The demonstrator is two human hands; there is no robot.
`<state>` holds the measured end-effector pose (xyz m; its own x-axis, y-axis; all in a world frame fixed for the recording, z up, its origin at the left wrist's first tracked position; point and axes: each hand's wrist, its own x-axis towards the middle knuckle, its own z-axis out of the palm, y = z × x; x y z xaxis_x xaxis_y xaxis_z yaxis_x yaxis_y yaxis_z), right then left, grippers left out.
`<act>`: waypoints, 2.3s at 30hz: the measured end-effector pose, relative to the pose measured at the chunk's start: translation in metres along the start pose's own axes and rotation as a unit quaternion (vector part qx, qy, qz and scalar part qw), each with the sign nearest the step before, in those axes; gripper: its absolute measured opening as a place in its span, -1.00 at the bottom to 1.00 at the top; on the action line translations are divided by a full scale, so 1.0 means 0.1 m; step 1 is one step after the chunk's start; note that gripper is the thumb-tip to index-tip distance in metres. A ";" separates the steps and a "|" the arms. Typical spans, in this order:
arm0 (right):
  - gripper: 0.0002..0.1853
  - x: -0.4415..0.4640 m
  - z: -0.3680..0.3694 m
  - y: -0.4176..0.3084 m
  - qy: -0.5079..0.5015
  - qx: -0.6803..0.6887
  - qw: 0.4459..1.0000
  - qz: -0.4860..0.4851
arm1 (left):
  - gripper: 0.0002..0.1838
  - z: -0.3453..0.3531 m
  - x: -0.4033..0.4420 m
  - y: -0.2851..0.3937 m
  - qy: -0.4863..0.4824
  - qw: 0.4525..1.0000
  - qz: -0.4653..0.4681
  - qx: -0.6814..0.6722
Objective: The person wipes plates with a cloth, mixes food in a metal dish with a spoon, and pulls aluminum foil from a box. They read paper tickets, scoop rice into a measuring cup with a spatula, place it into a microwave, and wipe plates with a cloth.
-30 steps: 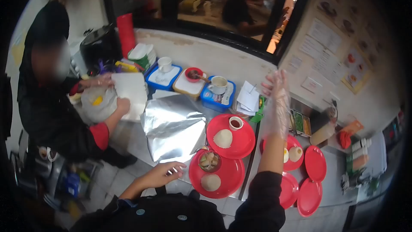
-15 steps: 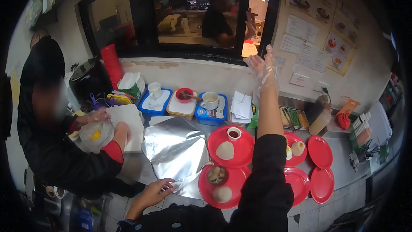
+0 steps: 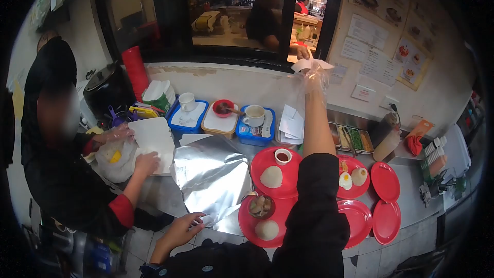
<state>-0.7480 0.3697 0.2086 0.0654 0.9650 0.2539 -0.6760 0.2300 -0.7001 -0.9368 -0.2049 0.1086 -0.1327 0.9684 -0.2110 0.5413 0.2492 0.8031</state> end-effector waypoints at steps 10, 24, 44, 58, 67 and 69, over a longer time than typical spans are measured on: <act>-0.79 -1.28 -0.01 -0.45 0.017 -0.243 0.970 0.015 | -0.51 0.02 0.06 0.01 -0.005 0.999 0.033 0.017; -0.71 -4.41 -0.31 -0.75 -0.415 -0.419 0.746 0.309 | -0.74 -0.14 0.33 0.66 0.034 0.984 0.059 -0.166; -0.83 -3.94 0.18 -1.30 -0.121 -0.230 0.958 0.119 | -0.54 -0.04 0.40 0.82 -0.019 0.926 0.102 -0.363; -0.77 -3.95 0.35 -1.36 -0.195 -0.269 0.941 0.057 | -0.55 -0.11 0.43 0.71 0.042 0.915 0.158 -0.368; -0.50 -4.53 0.20 -0.95 -0.206 -0.247 0.901 0.290 | -0.44 -0.89 0.73 1.00 0.062 0.960 0.249 -0.116; -0.51 -4.62 0.29 -0.98 -0.198 -0.236 0.912 0.271 | -0.45 -0.93 0.77 1.04 0.045 0.965 0.240 -0.092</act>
<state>-0.7338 -0.1020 0.1792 -0.5184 0.8531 -0.0595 -0.1321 -0.1486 -0.9800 -0.9684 -0.1041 0.2277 0.0210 0.9671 0.2535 0.4020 -0.2403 0.8835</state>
